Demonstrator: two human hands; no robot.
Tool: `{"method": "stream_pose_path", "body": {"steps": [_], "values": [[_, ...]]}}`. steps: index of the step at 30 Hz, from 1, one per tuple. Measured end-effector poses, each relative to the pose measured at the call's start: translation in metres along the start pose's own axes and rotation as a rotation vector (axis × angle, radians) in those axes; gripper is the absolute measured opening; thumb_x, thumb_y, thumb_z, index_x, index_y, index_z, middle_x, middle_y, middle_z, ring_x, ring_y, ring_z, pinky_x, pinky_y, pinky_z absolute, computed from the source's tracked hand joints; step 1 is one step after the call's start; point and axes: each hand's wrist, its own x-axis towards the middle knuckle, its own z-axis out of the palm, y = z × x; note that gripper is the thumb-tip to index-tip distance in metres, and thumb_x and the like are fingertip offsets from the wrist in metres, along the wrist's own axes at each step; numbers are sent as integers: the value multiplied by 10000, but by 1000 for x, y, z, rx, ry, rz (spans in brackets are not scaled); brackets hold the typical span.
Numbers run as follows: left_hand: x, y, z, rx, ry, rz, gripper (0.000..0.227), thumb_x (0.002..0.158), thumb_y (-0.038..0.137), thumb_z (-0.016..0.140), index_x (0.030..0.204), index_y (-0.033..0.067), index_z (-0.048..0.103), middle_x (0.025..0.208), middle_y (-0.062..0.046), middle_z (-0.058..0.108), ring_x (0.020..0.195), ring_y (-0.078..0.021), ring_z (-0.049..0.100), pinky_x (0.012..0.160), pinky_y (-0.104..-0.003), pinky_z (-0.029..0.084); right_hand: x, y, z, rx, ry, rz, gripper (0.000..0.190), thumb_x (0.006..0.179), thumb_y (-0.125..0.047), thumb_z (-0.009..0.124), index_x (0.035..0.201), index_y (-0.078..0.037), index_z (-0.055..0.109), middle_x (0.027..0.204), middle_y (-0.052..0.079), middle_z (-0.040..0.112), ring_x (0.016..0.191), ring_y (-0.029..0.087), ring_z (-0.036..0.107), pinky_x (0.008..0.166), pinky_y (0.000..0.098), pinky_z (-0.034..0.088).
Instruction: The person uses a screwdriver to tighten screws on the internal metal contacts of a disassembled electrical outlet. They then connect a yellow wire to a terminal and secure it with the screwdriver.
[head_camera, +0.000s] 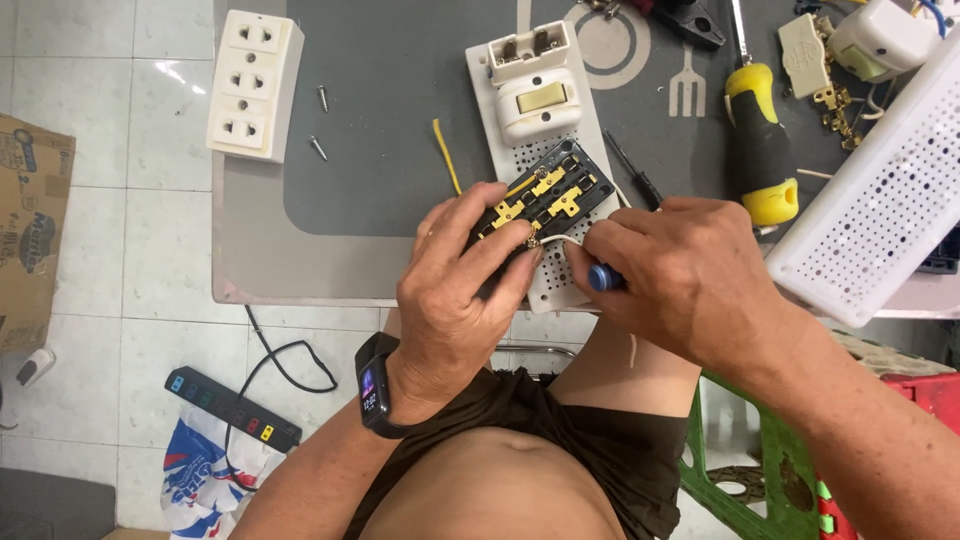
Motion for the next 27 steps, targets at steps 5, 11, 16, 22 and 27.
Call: {"method": "stream_pose_path", "body": {"steps": [5, 11, 16, 22, 27], "values": [[12, 7, -10, 63, -34, 145, 143, 838, -75, 763, 913, 8, 674, 1066, -202, 623, 959, -333, 662, 872, -455, 528, -1, -5, -3, 21, -5, 22, 320, 966, -160, 683, 678, -131, 545, 585, -3, 538, 455, 209, 471, 477, 329, 391], [20, 11, -14, 50, -136, 133, 111, 865, -101, 682, 864, -4, 627, 1068, -186, 624, 988, -332, 639, 897, -455, 495, -4, -6, -5, 11, 34, 23, 323, 978, -163, 691, 694, -135, 540, 587, 5, 522, 440, 199, 389, 465, 314, 362], [17, 6, -11, 39, -215, 163, 78, 917, -72, 671, 934, -22, 613, 1178, -163, 609, 1069, -369, 629, 872, -418, 494, 0, 3, -3, -86, -26, 62, 357, 1047, -268, 653, 733, -162, 521, 612, -4, 542, 455, 197, 485, 440, 326, 354], [10, 3, 0, -59, -85, 162, 79, 895, -117, 611, 914, -43, 591, 1100, -170, 623, 1009, -406, 613, 909, -438, 492, 1, 7, -2, -5, -13, 102, 247, 1007, -263, 711, 802, -158, 624, 672, -13, 597, 473, 189, 465, 445, 338, 343], [8, 1, 7, -142, 8, 136, 64, 866, -115, 610, 876, -53, 599, 1036, -197, 626, 950, -412, 637, 897, -440, 501, 4, -12, -61, 275, -9, 502, 270, 969, -136, 518, 1132, 24, 663, 1030, 149, 652, 886, 280, 610, 736, 397, 437]]}}
